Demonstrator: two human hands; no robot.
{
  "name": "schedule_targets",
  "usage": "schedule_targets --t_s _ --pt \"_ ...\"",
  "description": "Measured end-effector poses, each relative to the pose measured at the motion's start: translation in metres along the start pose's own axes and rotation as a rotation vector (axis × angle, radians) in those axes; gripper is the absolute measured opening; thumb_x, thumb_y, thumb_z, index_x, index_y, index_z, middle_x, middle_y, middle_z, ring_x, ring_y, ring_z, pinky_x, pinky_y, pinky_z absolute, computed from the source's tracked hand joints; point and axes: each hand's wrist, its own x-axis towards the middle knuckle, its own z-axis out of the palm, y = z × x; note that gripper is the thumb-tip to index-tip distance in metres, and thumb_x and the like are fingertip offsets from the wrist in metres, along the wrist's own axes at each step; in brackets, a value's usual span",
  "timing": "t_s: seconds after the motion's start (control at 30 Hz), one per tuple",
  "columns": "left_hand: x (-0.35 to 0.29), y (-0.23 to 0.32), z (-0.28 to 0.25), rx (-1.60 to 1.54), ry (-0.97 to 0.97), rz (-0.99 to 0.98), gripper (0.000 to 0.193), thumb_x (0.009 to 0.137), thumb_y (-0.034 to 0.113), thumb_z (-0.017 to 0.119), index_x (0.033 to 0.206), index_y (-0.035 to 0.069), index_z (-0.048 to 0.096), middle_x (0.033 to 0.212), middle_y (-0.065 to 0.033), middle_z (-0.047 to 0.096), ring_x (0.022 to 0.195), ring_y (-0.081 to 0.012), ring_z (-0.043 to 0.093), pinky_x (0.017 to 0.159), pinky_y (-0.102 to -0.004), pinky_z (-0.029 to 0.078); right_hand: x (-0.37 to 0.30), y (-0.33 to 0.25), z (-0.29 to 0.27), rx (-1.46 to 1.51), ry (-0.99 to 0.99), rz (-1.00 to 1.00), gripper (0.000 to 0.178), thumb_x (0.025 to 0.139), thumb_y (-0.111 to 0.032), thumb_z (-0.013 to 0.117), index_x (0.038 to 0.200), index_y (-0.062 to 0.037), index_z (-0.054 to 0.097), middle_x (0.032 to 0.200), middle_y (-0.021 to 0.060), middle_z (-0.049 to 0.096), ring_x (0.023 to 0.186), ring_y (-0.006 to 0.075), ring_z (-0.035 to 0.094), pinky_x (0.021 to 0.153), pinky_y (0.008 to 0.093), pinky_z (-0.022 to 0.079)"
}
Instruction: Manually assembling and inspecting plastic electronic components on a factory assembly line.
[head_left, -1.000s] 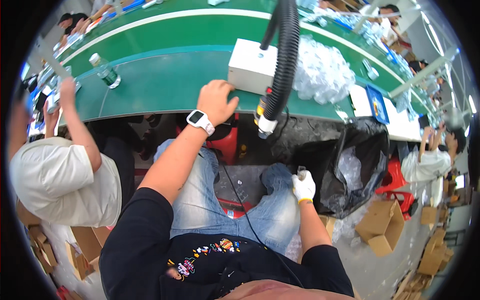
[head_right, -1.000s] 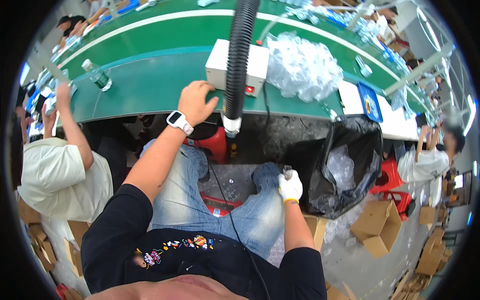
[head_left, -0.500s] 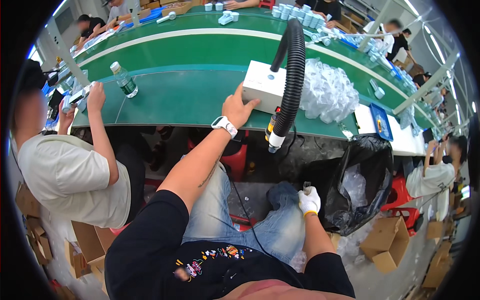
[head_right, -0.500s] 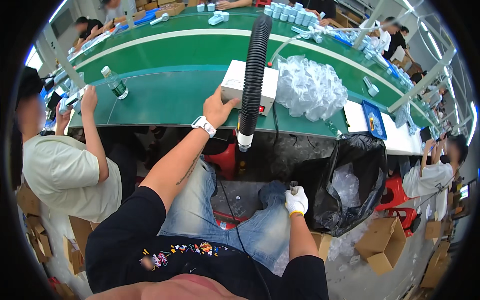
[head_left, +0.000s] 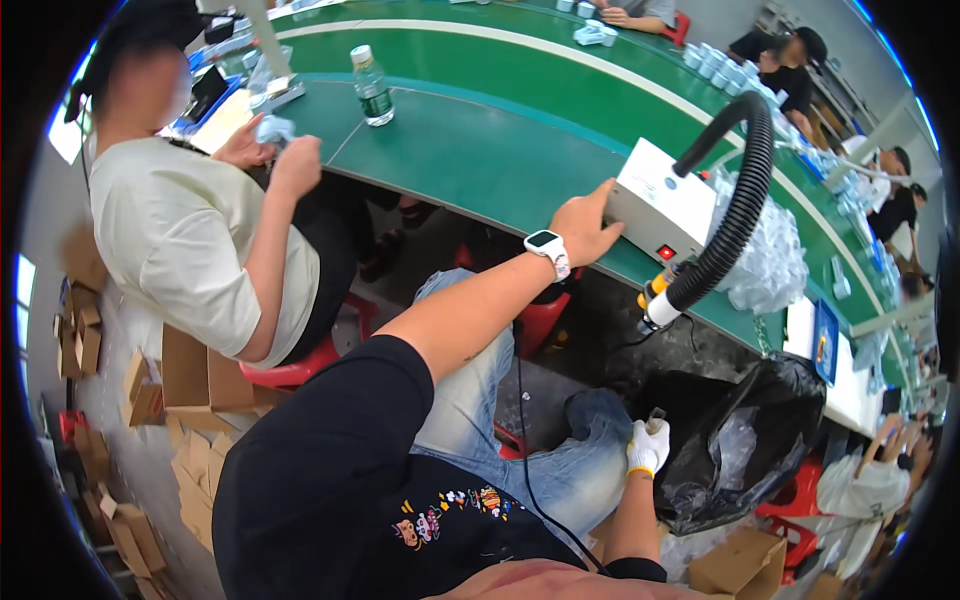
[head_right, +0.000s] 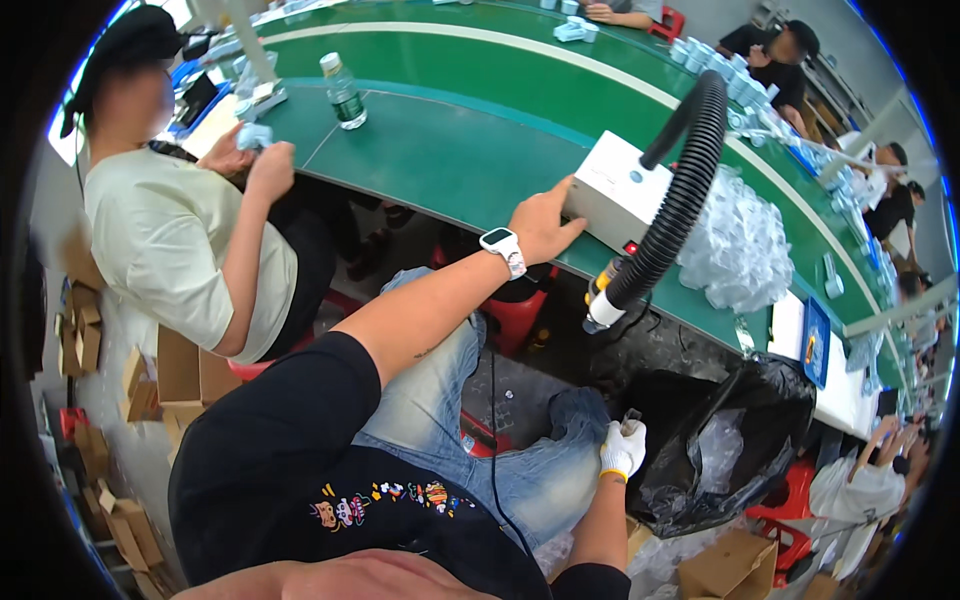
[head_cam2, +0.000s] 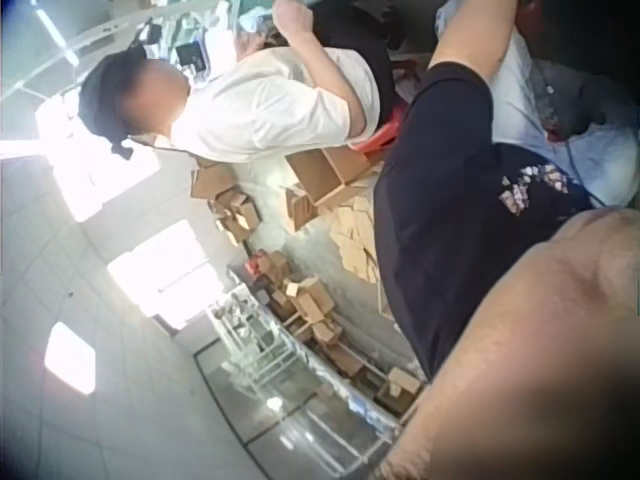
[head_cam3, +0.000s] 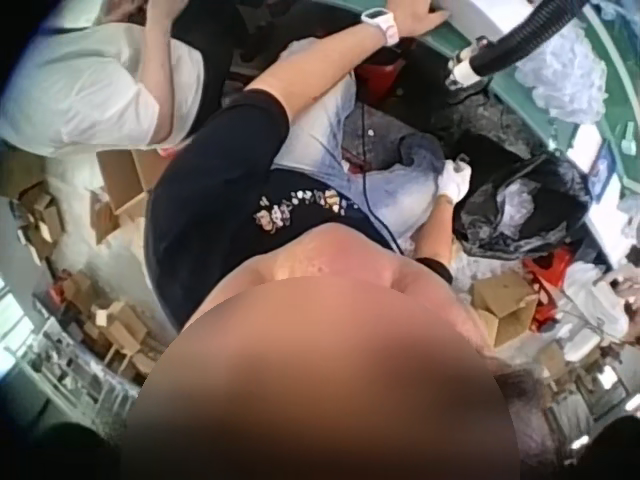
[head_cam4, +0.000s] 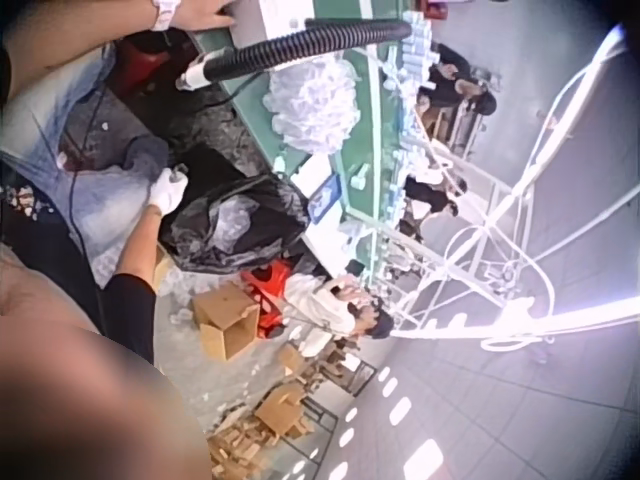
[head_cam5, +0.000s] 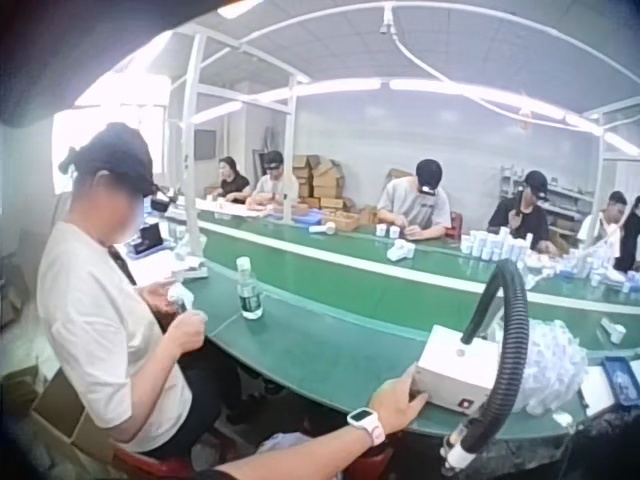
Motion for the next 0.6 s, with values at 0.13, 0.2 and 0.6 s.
schedule_targets --t_s 0.13,0.2,0.6 --pt "-0.005 0.0 -0.002 -0.007 0.004 0.017 0.081 0.089 0.029 0.075 0.155 -0.002 0.039 0.111 -0.0288 0.071 0.104 -0.0454 0.068 0.089 -0.0517 0.055 0.001 0.007 0.001 0.068 0.01 0.01 0.025 0.085 -0.015 0.077 0.104 -0.0032 0.066 0.091 0.0061 0.074 0.082 0.0175 0.07 0.084 0.0318 0.055" --pt "-0.006 0.002 -0.004 -0.02 -0.009 0.013 0.082 0.088 0.028 0.075 0.155 -0.001 0.038 0.112 -0.0289 0.07 0.106 -0.0453 0.067 0.09 -0.0515 0.054 0.002 0.01 0.001 0.077 0.01 0.018 0.025 0.086 -0.014 0.076 0.105 -0.0027 0.065 0.09 0.0056 0.073 0.082 0.0165 0.069 0.084 0.032 0.055" --pt "-0.028 -0.02 -0.015 -0.028 -0.059 0.16 0.081 0.088 0.025 0.076 0.154 -0.004 0.04 0.13 -0.0294 0.066 0.119 -0.0417 0.065 0.101 -0.0454 0.052 -0.007 -0.015 -0.007 0.031 0.045 0.037 0.027 0.086 -0.018 0.077 0.107 -0.0047 0.066 0.095 0.0065 0.075 0.087 0.0177 0.071 0.085 0.0333 0.055"
